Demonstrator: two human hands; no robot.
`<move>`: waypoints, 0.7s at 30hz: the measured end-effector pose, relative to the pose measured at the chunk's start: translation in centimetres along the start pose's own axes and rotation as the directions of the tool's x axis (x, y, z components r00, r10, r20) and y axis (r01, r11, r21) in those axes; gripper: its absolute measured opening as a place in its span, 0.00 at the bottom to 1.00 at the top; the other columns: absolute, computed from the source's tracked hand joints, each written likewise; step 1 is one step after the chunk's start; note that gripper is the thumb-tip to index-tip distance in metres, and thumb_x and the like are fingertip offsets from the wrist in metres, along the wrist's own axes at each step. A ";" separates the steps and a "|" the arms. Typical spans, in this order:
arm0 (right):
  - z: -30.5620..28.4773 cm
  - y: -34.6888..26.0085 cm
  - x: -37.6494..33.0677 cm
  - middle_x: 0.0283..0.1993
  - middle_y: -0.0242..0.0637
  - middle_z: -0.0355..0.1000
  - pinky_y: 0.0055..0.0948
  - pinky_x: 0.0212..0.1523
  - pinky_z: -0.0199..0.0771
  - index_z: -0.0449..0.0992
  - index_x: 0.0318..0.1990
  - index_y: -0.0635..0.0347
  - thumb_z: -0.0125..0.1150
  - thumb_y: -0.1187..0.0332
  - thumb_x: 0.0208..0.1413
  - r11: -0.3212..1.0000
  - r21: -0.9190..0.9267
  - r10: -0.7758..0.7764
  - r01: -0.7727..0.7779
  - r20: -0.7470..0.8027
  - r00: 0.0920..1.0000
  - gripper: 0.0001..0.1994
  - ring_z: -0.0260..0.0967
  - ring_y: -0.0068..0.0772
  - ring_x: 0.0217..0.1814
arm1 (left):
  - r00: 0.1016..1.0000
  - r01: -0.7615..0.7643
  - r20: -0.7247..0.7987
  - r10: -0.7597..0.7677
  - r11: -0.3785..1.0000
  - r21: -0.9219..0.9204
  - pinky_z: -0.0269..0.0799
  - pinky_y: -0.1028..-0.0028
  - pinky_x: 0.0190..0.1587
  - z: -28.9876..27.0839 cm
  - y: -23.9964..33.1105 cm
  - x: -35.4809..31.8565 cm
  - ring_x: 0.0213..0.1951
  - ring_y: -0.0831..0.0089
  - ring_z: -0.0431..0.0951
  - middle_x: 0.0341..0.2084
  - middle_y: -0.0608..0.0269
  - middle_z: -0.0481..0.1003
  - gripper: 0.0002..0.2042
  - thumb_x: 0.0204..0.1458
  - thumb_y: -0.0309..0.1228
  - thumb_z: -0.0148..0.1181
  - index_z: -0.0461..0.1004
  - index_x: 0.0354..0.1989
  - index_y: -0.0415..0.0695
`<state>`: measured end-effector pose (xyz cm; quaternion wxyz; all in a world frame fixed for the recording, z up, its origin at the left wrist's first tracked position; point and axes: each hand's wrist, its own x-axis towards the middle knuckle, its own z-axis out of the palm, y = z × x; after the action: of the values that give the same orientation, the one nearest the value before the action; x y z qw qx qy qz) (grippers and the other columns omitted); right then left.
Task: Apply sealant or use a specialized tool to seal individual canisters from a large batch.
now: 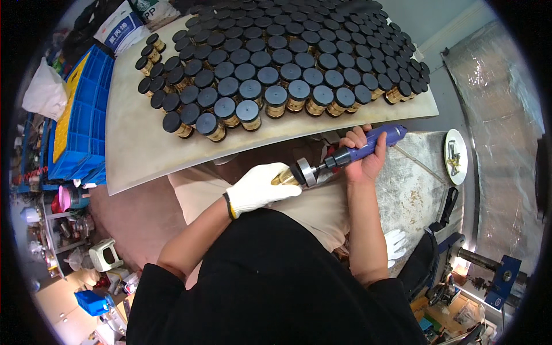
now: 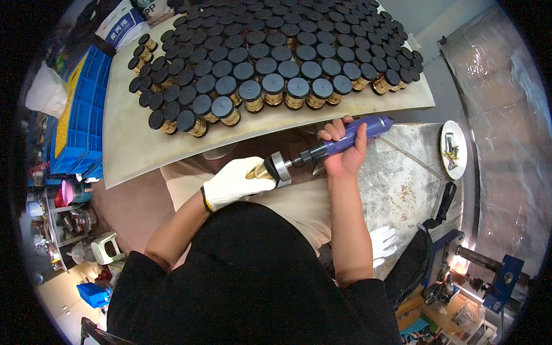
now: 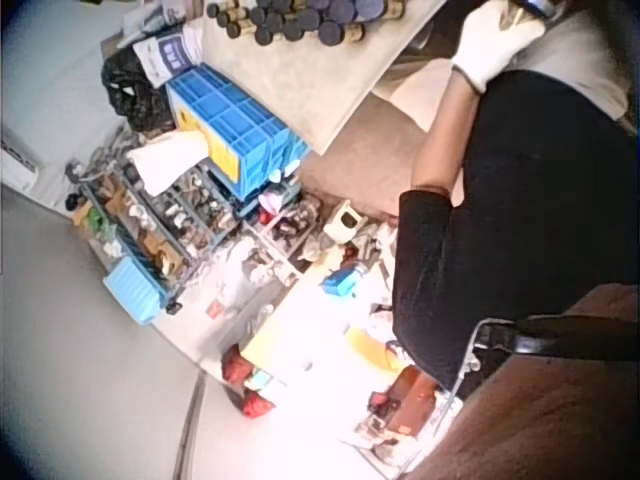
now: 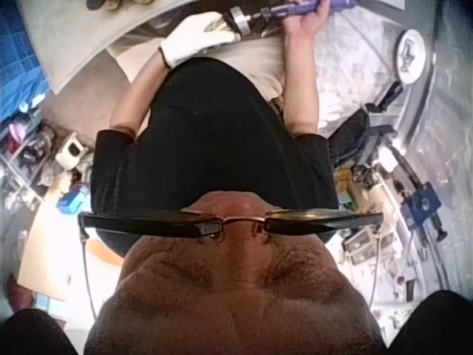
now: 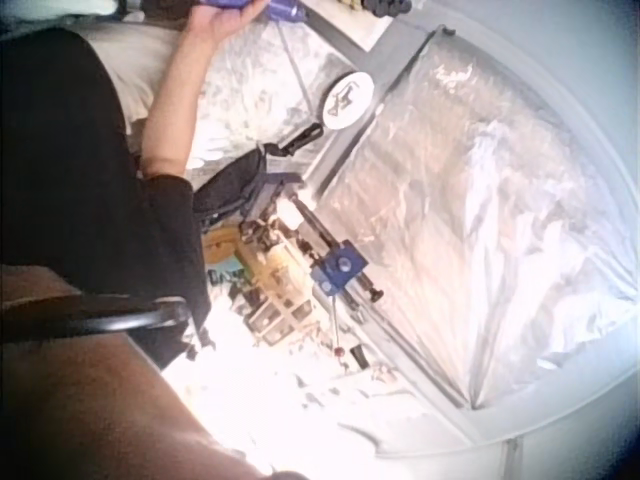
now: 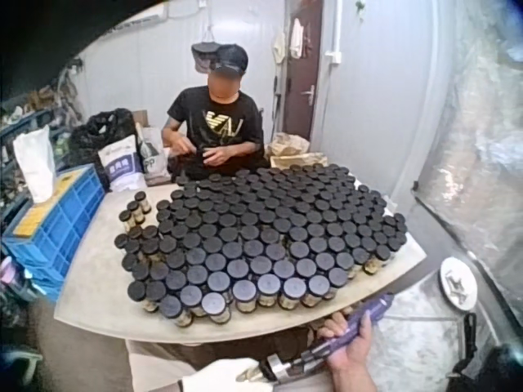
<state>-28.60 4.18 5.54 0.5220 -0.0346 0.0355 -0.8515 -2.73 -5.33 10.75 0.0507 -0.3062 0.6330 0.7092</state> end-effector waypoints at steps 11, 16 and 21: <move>0.0 -0.5 0.1 0.29 0.29 0.57 0.31 0.40 0.63 0.68 0.42 0.56 0.54 0.52 0.68 0.990 -0.139 -0.009 0.010 0.007 1.000 0.16 0.56 0.26 0.31 | 0.986 -0.160 0.004 0.169 0.931 0.328 0.73 0.67 0.40 0.7 0.0 2.1 0.32 0.64 0.77 0.29 0.54 0.78 0.23 0.52 0.50 0.68 0.78 0.39 0.39; -0.3 -0.4 0.1 0.29 0.29 0.57 0.31 0.40 0.63 0.68 0.45 0.57 0.54 0.52 0.68 0.990 -0.138 0.009 -0.007 0.009 1.000 0.16 0.55 0.26 0.31 | 0.991 -0.131 0.003 0.137 0.939 0.319 0.69 0.75 0.34 0.7 0.1 2.1 0.30 0.80 0.71 0.26 0.67 0.74 0.18 0.52 0.43 0.71 0.77 0.37 0.40; -0.4 -0.3 0.2 0.29 0.29 0.56 0.31 0.40 0.63 0.69 0.47 0.58 0.55 0.53 0.67 0.990 -0.137 0.030 -0.027 0.015 0.999 0.17 0.55 0.26 0.31 | 0.998 -0.023 0.058 0.012 0.979 0.202 0.67 0.76 0.28 0.7 0.5 2.0 0.26 0.82 0.70 0.23 0.69 0.72 0.18 0.52 0.42 0.72 0.76 0.37 0.40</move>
<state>-28.97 4.17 5.21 0.5308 -0.0768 0.0898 -0.8392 -4.85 -5.38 10.16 0.0932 -0.2737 0.7031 0.6497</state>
